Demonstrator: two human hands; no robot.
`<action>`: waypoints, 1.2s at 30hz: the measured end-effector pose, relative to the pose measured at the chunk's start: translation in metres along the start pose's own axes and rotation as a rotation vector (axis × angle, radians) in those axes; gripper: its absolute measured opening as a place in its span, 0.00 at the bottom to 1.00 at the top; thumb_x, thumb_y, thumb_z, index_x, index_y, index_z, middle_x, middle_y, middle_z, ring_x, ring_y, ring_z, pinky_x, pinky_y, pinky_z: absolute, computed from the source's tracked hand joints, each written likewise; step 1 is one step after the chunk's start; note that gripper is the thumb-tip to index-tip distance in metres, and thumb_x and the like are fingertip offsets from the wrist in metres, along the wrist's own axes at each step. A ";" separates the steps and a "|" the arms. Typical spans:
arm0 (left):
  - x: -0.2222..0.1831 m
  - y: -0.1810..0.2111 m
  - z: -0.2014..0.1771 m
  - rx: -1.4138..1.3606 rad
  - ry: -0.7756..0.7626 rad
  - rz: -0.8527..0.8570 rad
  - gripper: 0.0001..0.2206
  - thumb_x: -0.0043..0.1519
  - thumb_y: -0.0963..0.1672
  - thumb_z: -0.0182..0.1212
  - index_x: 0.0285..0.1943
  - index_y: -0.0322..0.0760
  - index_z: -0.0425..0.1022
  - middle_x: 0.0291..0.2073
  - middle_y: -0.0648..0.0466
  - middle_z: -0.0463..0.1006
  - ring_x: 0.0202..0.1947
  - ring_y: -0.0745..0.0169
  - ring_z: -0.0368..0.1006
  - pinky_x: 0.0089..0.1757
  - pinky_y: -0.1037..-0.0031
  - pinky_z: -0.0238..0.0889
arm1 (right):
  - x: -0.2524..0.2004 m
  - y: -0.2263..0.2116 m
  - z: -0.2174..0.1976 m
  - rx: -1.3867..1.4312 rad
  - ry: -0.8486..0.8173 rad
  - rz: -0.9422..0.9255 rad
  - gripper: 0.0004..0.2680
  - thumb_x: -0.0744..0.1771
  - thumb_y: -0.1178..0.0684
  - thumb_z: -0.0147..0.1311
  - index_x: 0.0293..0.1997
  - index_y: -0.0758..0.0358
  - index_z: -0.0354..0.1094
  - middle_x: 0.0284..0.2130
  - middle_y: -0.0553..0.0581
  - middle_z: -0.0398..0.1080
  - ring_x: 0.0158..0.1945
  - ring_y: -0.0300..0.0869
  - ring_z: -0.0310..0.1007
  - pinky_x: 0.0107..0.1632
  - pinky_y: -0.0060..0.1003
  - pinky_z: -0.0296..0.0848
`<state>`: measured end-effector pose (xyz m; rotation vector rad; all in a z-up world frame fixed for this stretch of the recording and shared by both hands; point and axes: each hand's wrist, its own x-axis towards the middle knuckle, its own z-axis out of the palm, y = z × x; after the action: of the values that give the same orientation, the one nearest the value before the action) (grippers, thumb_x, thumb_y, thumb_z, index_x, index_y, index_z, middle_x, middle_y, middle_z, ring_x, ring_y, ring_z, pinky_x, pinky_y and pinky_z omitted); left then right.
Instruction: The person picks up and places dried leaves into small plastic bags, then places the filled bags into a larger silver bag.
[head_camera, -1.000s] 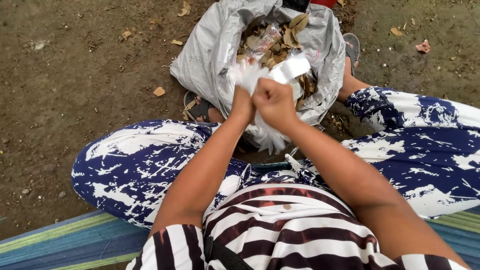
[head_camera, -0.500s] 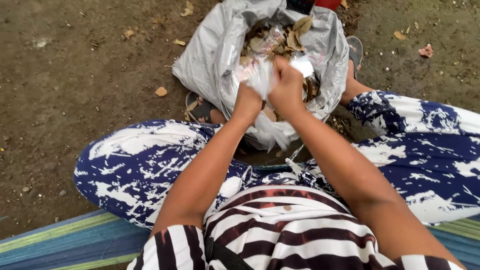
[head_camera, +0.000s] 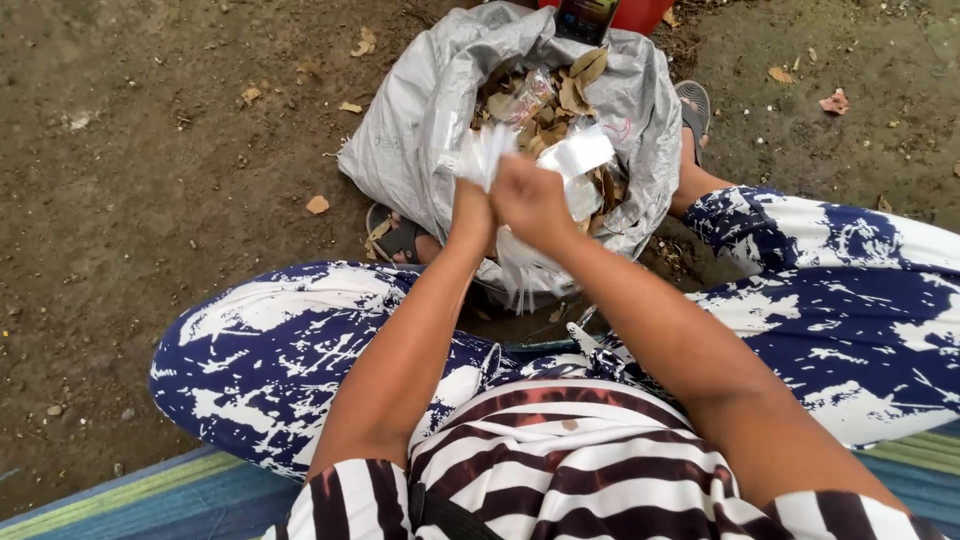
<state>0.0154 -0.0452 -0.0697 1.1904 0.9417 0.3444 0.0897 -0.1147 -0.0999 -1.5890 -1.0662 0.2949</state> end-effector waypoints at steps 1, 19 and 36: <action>-0.001 -0.002 0.005 -0.002 -0.004 0.001 0.14 0.65 0.44 0.40 0.26 0.40 0.64 0.18 0.57 0.61 0.22 0.66 0.57 0.28 0.72 0.54 | 0.012 -0.001 -0.010 -0.004 0.001 -0.001 0.10 0.63 0.62 0.58 0.21 0.56 0.61 0.14 0.50 0.62 0.21 0.42 0.64 0.30 0.32 0.65; 0.011 0.002 0.004 0.026 -0.114 0.259 0.16 0.67 0.45 0.40 0.26 0.40 0.66 0.19 0.57 0.63 0.24 0.66 0.59 0.30 0.72 0.57 | 0.016 -0.034 -0.011 -0.208 0.038 -0.146 0.14 0.61 0.59 0.59 0.17 0.48 0.54 0.12 0.39 0.54 0.17 0.39 0.59 0.27 0.25 0.62; 0.005 -0.001 -0.010 0.107 -0.013 0.260 0.17 0.69 0.45 0.40 0.27 0.39 0.69 0.20 0.58 0.66 0.27 0.66 0.62 0.33 0.73 0.61 | -0.012 -0.065 -0.009 -0.090 -0.118 -0.189 0.12 0.60 0.66 0.57 0.18 0.53 0.60 0.12 0.45 0.58 0.16 0.42 0.59 0.27 0.30 0.64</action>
<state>0.0099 -0.0356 -0.0734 1.4158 0.8024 0.4978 0.0579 -0.1332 -0.0438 -1.5517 -1.3274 0.2168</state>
